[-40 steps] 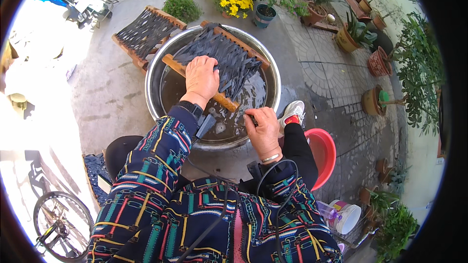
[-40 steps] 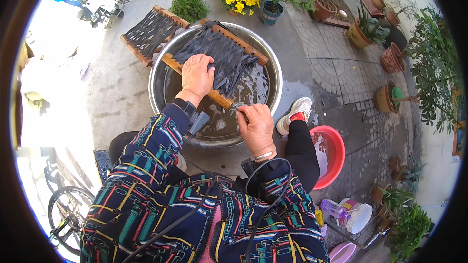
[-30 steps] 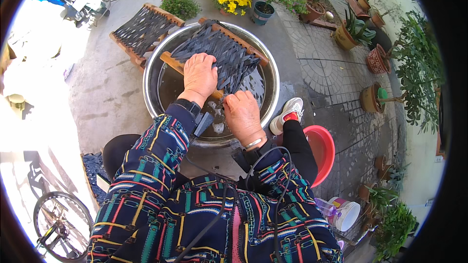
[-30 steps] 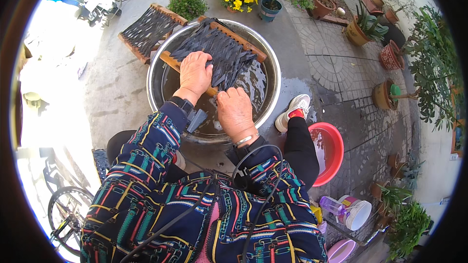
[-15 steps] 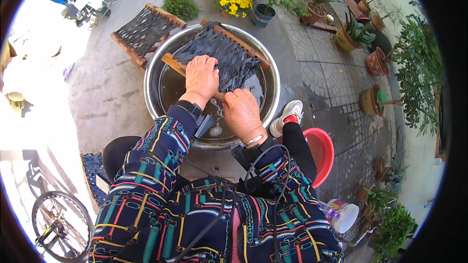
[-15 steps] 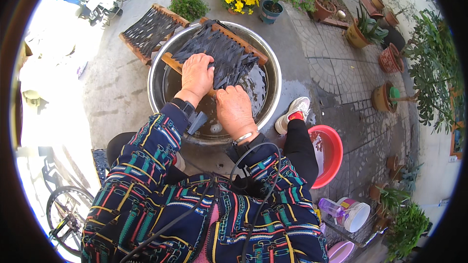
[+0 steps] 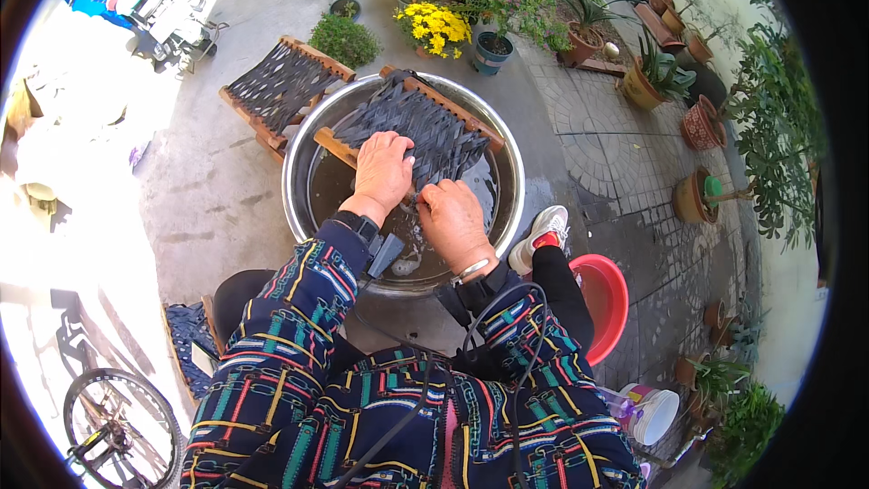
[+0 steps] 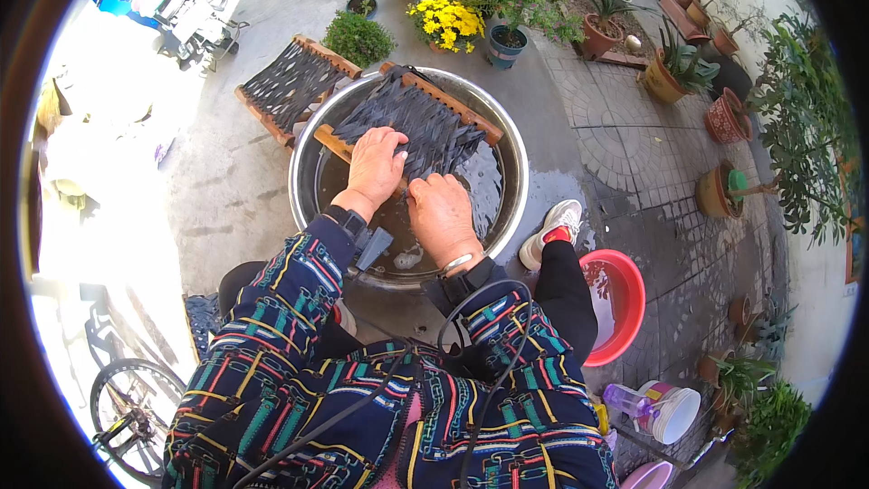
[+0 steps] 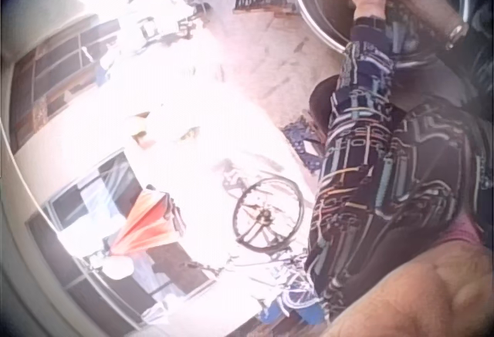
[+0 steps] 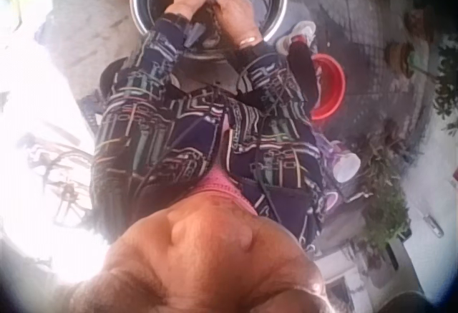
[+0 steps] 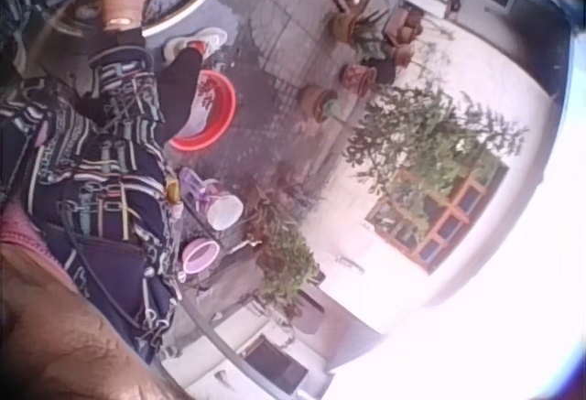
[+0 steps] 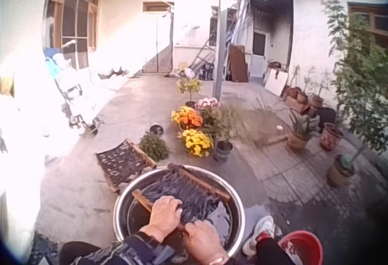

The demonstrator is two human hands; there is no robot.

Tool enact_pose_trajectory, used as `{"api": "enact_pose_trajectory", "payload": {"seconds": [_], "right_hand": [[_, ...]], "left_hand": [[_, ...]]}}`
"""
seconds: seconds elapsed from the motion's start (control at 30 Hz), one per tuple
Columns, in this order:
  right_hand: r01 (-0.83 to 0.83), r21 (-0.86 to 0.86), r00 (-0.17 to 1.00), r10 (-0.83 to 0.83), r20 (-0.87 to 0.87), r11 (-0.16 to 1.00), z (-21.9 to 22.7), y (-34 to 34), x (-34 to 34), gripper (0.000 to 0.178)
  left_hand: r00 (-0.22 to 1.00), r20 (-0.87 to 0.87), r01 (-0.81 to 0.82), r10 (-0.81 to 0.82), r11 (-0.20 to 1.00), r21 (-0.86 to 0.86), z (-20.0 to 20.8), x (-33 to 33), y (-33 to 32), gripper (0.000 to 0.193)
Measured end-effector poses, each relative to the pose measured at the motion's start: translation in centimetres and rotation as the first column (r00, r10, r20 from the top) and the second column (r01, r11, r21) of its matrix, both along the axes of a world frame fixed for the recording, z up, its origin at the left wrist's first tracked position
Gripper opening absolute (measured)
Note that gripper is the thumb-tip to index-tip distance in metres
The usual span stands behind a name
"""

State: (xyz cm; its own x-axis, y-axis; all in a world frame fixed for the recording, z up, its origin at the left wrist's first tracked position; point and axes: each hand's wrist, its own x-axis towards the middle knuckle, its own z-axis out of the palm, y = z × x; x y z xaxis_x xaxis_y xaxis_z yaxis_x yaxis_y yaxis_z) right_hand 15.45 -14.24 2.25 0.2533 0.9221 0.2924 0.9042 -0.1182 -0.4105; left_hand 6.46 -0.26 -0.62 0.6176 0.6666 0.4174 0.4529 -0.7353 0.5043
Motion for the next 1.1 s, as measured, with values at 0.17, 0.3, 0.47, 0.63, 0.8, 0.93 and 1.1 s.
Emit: {"api": "enact_pose_trajectory", "payload": {"seconds": [0.17, 0.3, 0.47, 0.63, 0.8, 0.93, 1.1], "right_hand": [[-0.036, 0.088, 0.998, 0.040, -0.042, 0.995, 0.5, -2.9, -0.1, 0.006], [-0.083, 0.033, 0.987, 0.087, -0.137, 0.996, 1.0, -3.0, -0.2, 0.007], [-0.069, -0.081, 0.963, 0.045, -0.266, 0.994, 3.1, -1.2, 1.6, 0.017], [-0.226, 0.010, 0.966, 0.225, -0.129, 0.974, 3.1, 3.4, 2.8, 0.018], [-0.456, -0.104, 0.890, 0.455, -0.034, 0.884, 1.3, 8.5, 3.7, 0.012], [-0.366, -0.263, 0.918, 0.393, 0.056, 0.893, 2.1, 10.7, 5.9, 0.007], [-0.219, -0.285, 0.974, 0.225, -0.012, 0.933, 2.7, 9.9, 4.9, 0.005]], "left_hand": [[0.973, 0.121, -0.185, 0.195, 0.978, -0.093, 1.1, -3.7, 3.1, 0.032], [0.873, 0.179, -0.466, 0.454, 0.885, 0.029, 0.8, -3.9, 6.0, 0.035], [0.852, -0.173, -0.520, 0.494, 0.836, -0.176, -0.8, -2.9, 6.4, 0.027], [0.874, -0.111, -0.481, 0.474, 0.875, -0.051, -1.0, -1.8, 6.7, 0.020], [0.869, -0.079, -0.494, 0.488, 0.862, -0.116, -1.1, -1.6, 6.9, 0.017], [0.879, -0.068, -0.477, 0.472, 0.867, -0.146, -0.9, -1.7, 6.8, 0.016], [0.872, -0.117, -0.490, 0.476, 0.854, -0.176, -0.5, -1.8, 6.7, 0.017]]}}
